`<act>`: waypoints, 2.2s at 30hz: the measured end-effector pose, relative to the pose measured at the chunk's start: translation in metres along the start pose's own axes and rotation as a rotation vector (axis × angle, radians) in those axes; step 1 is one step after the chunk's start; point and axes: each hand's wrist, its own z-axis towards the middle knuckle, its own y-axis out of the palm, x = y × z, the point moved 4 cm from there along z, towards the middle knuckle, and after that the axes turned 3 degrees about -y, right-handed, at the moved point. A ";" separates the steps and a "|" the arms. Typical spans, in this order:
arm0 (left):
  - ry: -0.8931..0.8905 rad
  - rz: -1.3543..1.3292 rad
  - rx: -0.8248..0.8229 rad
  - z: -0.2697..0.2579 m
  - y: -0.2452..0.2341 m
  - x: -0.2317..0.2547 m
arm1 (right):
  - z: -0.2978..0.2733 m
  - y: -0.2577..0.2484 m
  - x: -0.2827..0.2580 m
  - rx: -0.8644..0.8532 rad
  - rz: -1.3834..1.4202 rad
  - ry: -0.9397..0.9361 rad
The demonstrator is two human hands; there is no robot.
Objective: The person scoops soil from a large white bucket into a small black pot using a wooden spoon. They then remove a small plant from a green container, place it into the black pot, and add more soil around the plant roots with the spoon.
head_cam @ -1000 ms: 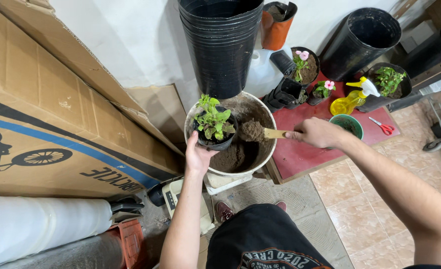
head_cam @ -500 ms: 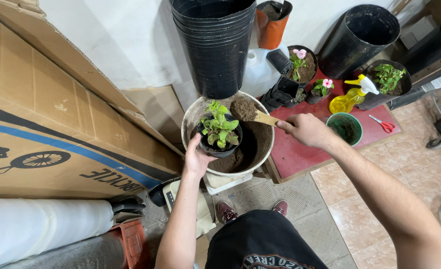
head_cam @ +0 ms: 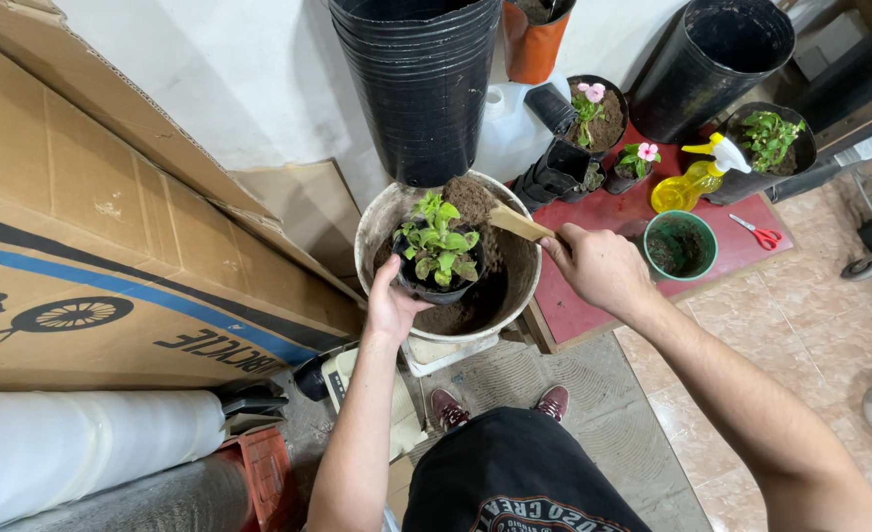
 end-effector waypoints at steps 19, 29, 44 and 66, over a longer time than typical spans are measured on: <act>0.069 -0.069 0.014 0.028 -0.034 -0.004 | -0.002 0.041 0.040 0.299 -0.057 -0.190; 0.085 0.001 0.024 0.032 -0.032 -0.016 | -0.008 0.008 0.009 0.183 -0.028 -0.188; 0.000 0.062 0.043 0.026 -0.048 -0.018 | -0.006 -0.010 0.019 0.081 -0.126 -0.041; 0.065 -0.048 -0.093 0.011 -0.004 -0.008 | -0.005 0.019 0.000 -0.131 -0.064 0.044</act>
